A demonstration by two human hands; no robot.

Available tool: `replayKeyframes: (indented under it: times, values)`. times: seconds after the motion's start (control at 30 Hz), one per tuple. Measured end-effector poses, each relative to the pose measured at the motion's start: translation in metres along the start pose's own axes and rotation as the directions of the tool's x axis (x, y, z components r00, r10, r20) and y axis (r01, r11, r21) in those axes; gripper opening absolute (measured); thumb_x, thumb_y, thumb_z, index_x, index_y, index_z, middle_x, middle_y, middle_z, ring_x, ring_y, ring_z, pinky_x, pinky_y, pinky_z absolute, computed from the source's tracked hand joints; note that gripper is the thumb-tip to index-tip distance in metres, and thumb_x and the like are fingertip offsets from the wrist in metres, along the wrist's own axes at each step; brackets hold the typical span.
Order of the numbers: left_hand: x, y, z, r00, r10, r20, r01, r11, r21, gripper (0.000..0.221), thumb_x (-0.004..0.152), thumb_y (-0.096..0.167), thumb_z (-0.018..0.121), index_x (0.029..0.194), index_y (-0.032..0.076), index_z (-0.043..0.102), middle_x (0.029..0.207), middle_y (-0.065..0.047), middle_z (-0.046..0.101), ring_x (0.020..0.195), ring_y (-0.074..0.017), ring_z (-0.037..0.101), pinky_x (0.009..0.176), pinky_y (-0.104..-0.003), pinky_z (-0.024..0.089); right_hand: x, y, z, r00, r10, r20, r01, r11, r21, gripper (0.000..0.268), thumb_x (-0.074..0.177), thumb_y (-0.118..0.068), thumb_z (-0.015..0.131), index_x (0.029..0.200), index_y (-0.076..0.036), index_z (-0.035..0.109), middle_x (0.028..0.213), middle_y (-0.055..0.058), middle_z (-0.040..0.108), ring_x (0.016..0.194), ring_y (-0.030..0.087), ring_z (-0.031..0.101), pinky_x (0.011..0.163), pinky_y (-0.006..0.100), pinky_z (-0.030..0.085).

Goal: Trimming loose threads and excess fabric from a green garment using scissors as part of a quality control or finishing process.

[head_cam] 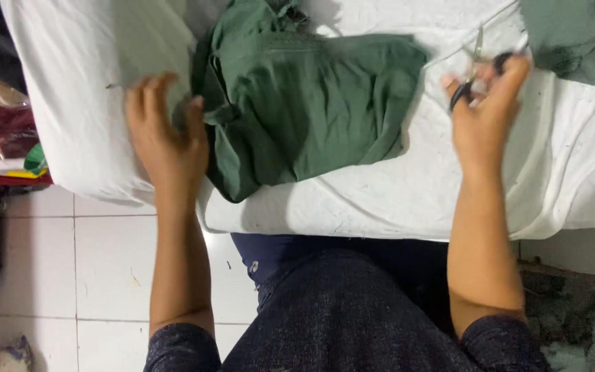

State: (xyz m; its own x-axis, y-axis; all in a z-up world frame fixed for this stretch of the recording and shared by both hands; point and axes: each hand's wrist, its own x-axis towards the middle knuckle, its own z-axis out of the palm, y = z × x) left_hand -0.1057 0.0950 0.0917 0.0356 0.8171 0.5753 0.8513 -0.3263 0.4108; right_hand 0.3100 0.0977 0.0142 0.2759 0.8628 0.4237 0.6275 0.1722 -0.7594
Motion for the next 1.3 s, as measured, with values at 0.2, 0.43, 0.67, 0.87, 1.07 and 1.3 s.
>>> replayKeyframes:
  times: [0.2, 0.43, 0.67, 0.87, 1.07, 1.3]
  values:
    - [-0.091, 0.004, 0.055, 0.949, -0.239, 0.208, 0.181, 0.948, 0.264, 0.065, 0.092, 0.065, 0.063, 0.134, 0.016, 0.061, 0.124, -0.015, 0.053, 0.11, -0.0348, 0.051, 0.079, -0.051, 0.045, -0.049, -0.012, 0.043, 0.931, 0.26, 0.258, -0.26, 0.965, -0.034, 0.057, 0.092, -0.016, 0.088, 0.119, -0.008, 0.038, 0.107, 0.01, 0.068, 0.092, 0.025, 0.07, 0.077, 0.039, 0.055]
    - [-0.12, -0.005, 0.078, 0.98, -0.191, 0.047, 0.183, 0.975, 0.129, 0.016, 0.093, 0.02, 0.077, 0.104, 0.015, 0.066, 0.107, -0.006, 0.059, 0.116, -0.0357, 0.056, 0.086, -0.048, 0.046, -0.059, 0.034, 0.061, 0.943, 0.317, 0.103, -0.334, 0.898, 0.288, 0.057, 0.08, 0.021, 0.063, 0.128, -0.005, 0.044, 0.107, 0.013, 0.045, 0.093, 0.027, 0.063, 0.086, 0.041, 0.06]
    - [-0.116, 0.005, 0.036, 0.948, -0.313, 0.062, 0.311, 0.864, -0.397, 0.004, 0.103, 0.012, 0.065, 0.103, 0.008, 0.066, 0.082, -0.007, 0.063, 0.075, -0.0275, 0.061, 0.074, -0.038, 0.049, -0.068, 0.033, -0.021, 0.938, 0.346, -0.024, -0.296, 0.833, 0.468, 0.051, 0.071, 0.014, 0.057, 0.114, -0.01, 0.042, 0.103, 0.003, 0.049, 0.099, 0.018, 0.061, 0.084, 0.023, 0.047]
    - [-0.108, 0.016, 0.044, 0.983, -0.185, 0.013, 0.184, 0.963, -0.196, 0.023, 0.089, 0.007, 0.079, 0.11, 0.008, 0.07, 0.095, -0.008, 0.061, 0.087, -0.0317, 0.061, 0.082, -0.042, 0.049, -0.073, 0.015, -0.002, 0.984, -0.114, -0.138, 0.066, 0.949, -0.309, 0.061, 0.071, 0.018, 0.089, 0.119, 0.005, 0.054, 0.096, 0.024, 0.064, 0.083, 0.043, 0.073, 0.073, 0.042, 0.059]
    - [-0.085, -0.009, 0.073, 0.997, -0.069, 0.025, 0.07, 0.997, -0.044, 0.044, 0.082, 0.008, 0.086, 0.121, 0.005, 0.066, 0.108, -0.014, 0.057, 0.094, -0.0371, 0.059, 0.083, -0.046, 0.044, -0.064, -0.066, 0.056, 0.982, -0.168, -0.09, 0.165, 0.986, -0.039, 0.045, 0.075, 0.023, 0.081, 0.106, -0.001, 0.058, 0.098, 0.011, 0.068, 0.074, 0.03, 0.065, 0.072, 0.035, 0.055]
    - [-0.075, -0.02, 0.078, 0.97, -0.184, -0.16, 0.161, 0.976, -0.144, 0.022, 0.094, -0.007, 0.07, 0.107, 0.011, 0.067, 0.1, -0.006, 0.062, 0.09, -0.0293, 0.068, 0.078, -0.038, 0.058, -0.084, -0.09, 0.093, 0.953, -0.012, 0.302, -0.08, 0.953, 0.292, 0.038, 0.079, 0.024, 0.068, 0.102, 0.001, 0.049, 0.089, 0.014, 0.076, 0.077, 0.03, 0.076, 0.078, 0.033, 0.059]
